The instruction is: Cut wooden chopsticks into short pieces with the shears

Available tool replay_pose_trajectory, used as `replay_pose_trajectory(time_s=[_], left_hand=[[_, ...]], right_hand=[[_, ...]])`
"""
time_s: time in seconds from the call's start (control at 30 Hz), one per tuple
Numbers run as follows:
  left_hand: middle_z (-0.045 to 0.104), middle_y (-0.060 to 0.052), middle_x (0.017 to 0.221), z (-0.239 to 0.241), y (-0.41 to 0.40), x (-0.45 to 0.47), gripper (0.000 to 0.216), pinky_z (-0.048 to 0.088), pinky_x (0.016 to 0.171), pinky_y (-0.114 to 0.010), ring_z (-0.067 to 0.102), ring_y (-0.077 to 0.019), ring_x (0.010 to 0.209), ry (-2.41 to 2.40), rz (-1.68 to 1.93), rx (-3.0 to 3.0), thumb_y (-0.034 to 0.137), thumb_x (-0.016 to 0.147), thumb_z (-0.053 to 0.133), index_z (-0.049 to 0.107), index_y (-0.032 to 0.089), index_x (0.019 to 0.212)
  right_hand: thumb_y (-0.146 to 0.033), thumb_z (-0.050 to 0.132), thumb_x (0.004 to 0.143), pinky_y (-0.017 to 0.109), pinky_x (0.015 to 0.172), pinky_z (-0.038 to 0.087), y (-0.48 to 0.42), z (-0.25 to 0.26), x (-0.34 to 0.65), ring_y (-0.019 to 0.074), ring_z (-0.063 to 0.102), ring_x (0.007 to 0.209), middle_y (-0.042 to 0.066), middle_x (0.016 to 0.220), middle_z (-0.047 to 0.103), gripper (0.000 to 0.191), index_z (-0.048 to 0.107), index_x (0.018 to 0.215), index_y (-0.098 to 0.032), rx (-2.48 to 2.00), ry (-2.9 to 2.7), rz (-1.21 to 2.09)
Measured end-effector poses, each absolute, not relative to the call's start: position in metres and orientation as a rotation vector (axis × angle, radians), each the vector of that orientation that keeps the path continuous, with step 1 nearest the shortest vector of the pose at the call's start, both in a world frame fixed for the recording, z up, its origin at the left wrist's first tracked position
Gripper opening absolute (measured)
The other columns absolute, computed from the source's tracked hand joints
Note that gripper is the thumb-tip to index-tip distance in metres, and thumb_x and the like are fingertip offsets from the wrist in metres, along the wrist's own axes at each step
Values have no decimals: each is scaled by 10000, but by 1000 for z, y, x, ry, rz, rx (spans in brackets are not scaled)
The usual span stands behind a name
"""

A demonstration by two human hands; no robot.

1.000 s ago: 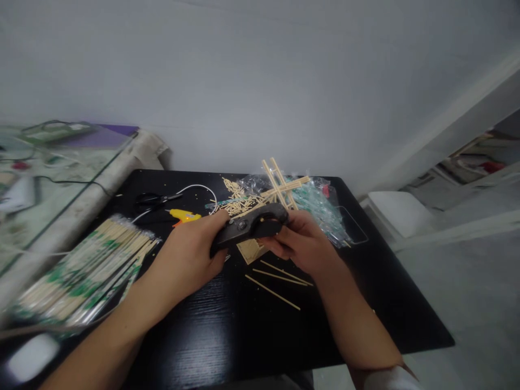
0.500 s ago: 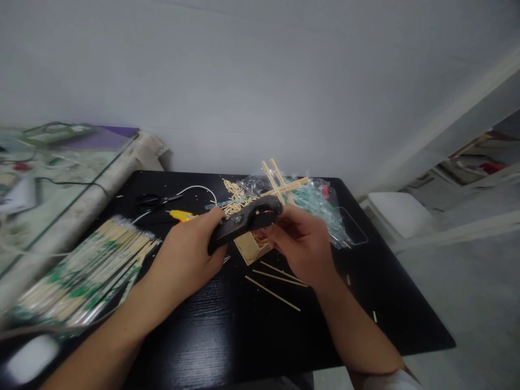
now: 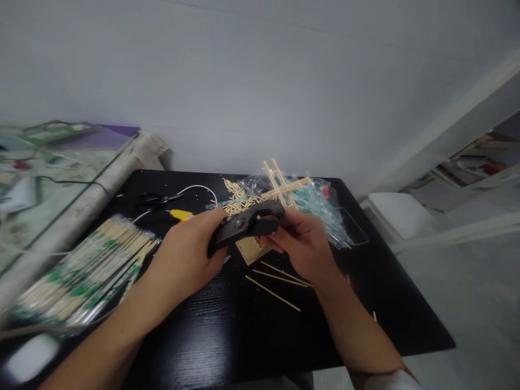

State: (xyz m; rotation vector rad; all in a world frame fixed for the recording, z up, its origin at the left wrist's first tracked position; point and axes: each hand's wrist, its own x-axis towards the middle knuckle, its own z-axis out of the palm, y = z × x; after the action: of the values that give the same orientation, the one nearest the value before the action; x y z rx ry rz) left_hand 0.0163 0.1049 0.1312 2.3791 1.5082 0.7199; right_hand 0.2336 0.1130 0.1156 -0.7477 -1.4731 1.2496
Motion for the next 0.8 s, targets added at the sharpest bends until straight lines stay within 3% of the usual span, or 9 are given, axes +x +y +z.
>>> replay_pose_trajectory(time_s=[0.23,0.57,0.8], left_hand=[[545,26,662,130,105,16,110,320,572,-282,477,-167,558,1596,606,2375,168,830,504,430,248,822],[636,-1,796,131,105,12,109,377,631,-280,540,-170,647,1511,659,2407,152,821,514,526,234,891],[613,19,730,132,102,14,84,365,612,-276,517,-158,593,1527,641,2332,163,815,507,489,240,845]], right_hand=[[-380,745,958,248,486,281,116,110,233,79,437,538,-9,658,613,272,704,779,-180,-747,-1428,1283],[-338,706,990,240,477,295,118,110,235,72,426,527,-6,668,610,266,691,784,-170,-619,-1458,1393],[-335,689,1002,238,483,291,114,116,235,72,436,537,-11,657,586,302,675,752,-166,-667,-1489,1345]])
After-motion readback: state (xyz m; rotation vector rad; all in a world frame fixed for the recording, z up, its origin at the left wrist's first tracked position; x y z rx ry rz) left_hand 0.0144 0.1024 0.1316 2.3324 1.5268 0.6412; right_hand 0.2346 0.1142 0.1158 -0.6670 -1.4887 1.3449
